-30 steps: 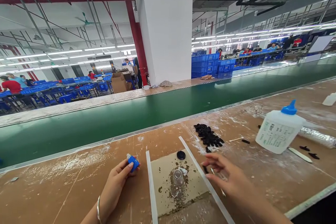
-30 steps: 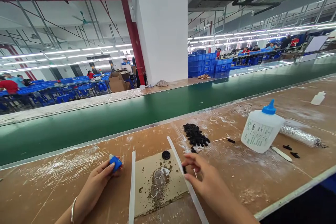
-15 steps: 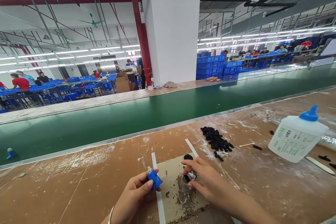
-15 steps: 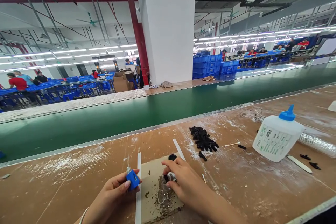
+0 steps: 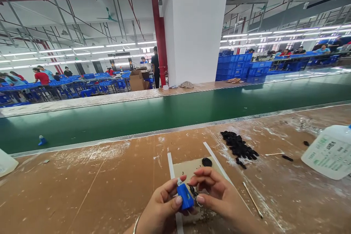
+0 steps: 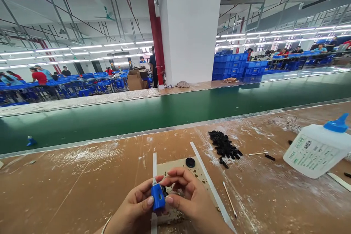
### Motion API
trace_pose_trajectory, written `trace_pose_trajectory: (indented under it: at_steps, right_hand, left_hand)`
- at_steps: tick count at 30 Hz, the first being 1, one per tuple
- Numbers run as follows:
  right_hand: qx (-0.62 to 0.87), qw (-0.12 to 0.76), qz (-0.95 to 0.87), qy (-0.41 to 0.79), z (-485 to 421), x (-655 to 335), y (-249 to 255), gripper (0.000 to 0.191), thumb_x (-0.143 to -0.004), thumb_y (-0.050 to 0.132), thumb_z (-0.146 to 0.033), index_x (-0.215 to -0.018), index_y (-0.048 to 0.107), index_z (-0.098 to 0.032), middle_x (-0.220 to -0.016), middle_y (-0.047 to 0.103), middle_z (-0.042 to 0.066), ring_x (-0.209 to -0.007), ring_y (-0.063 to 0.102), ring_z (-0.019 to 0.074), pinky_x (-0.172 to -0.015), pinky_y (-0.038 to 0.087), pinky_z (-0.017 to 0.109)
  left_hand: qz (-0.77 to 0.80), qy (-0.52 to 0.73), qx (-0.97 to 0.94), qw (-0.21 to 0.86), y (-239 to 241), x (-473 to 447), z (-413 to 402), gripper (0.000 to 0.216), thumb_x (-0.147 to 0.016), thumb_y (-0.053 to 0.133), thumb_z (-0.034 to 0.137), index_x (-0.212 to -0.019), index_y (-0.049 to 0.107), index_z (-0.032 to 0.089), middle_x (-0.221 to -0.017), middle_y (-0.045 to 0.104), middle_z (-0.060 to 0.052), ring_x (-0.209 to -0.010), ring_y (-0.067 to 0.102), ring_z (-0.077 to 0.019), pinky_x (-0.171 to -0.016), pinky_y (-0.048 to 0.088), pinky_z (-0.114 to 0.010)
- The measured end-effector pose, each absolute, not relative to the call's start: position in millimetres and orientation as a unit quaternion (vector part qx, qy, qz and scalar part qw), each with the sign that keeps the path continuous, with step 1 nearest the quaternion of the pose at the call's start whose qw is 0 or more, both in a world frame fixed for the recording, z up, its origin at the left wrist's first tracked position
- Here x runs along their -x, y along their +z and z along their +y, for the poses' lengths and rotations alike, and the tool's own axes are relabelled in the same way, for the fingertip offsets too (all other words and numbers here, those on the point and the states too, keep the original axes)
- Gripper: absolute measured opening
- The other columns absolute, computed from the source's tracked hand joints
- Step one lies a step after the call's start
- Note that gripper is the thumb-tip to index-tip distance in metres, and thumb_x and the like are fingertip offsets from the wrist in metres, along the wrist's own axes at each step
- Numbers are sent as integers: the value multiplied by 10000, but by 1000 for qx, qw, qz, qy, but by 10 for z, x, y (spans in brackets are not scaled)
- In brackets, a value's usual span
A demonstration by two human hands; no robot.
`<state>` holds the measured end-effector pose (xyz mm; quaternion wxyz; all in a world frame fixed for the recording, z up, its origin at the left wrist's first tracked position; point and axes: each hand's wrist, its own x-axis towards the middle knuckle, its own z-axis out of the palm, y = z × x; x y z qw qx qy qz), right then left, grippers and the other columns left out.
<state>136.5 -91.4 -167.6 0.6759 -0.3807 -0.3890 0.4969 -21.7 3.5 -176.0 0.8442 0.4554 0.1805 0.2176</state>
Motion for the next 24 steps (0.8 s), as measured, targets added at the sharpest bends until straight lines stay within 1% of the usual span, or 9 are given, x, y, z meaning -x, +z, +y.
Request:
trace_pose_trajectory:
  at_steps: [2, 4, 7, 10, 14, 16, 18, 21, 24]
  right_hand:
    - [390, 672, -402, 485, -902, -1337, -1697, 471, -735, 809, -405, -1079, 545, -219, -1024, 630, 61, -901, 564, 187, -751, 493, 319]
    - [406, 664, -427, 459, -897, -1336, -1721, 442, -748, 790, -425, -1064, 559, -220, -1022, 635, 60, -927, 567, 197, -794, 479, 334]
    - [437, 644, -473, 413, -893, -1348, -1750, 376, -771, 760, -441, -1036, 594, -232, -1017, 648, 54, -981, 577, 220, -874, 435, 364]
    - [469, 623, -498, 380, -882, -1351, -1763, 293, -791, 737, -431, -1006, 646, -253, -1028, 655, 42, -991, 577, 224, -901, 415, 372]
    - [458, 627, -539, 327, -863, -1350, -1757, 153, -854, 685, -397, -946, 698, -274, -1023, 680, 33, -1038, 574, 221, -936, 435, 383]
    - [466, 604, -598, 244, -868, -1353, -1743, 112, -907, 625, -333, -965, 707, -283, -1046, 695, 21, -1053, 570, 211, -953, 442, 387]
    - [486, 545, -674, 117, -886, -1350, -1730, 169, -932, 583, -277, -1068, 683, -272, -1121, 681, 18, -1067, 570, 215, -956, 445, 400]
    - [495, 464, -733, -51, -913, -1308, -1749, 255, -933, 569, -293, -1168, 624, -209, -1184, 651, 48, -1057, 595, 244, -885, 485, 397]
    - [499, 449, -733, -110, -923, -1222, -1839, 302, -933, 547, -322, -1195, 602, -181, -1193, 640, 82, -1041, 617, 256, -813, 522, 376]
  left_hand:
    - [175, 218, -453, 846, -1738, 226, 29, 535, -680, 807, 329, -1183, 641, 255, -1138, 644, -91, -757, 662, -187, -691, 442, -292]
    - [168, 220, -450, 849, -1729, 232, 28, 516, -698, 794, 310, -1185, 632, 257, -1153, 634, -90, -754, 660, -181, -700, 454, -297]
    - [158, 221, -447, 852, -1742, 238, 37, 471, -728, 770, 280, -1175, 627, 246, -1130, 632, -84, -797, 648, -178, -729, 477, -299]
    - [148, 219, -452, 852, -1766, 238, 48, 427, -744, 755, 278, -1152, 634, 242, -1079, 639, -70, -781, 633, -163, -712, 489, -283]
    - [161, 237, -443, 850, -1754, 229, 42, 405, -728, 771, 278, -1112, 660, 215, -1034, 666, -86, -818, 619, -164, -744, 495, -274]
    - [175, 245, -433, 850, -1731, 229, 38, 390, -726, 773, 267, -1098, 673, 207, -1035, 678, -97, -853, 628, -176, -770, 498, -275]
    - [185, 240, -416, 857, -1720, 242, 45, 370, -735, 763, 244, -1094, 680, 209, -1026, 689, -101, -852, 638, -178, -777, 503, -280]
    - [195, 224, -389, 872, -1747, 280, 74, 379, -717, 775, 212, -1087, 690, 205, -1007, 697, -104, -845, 642, -171, -777, 502, -271]
    - [210, 212, -385, 873, -1751, 289, 83, 392, -676, 804, 200, -1057, 712, 199, -938, 701, -95, -799, 646, -168, -748, 507, -264]
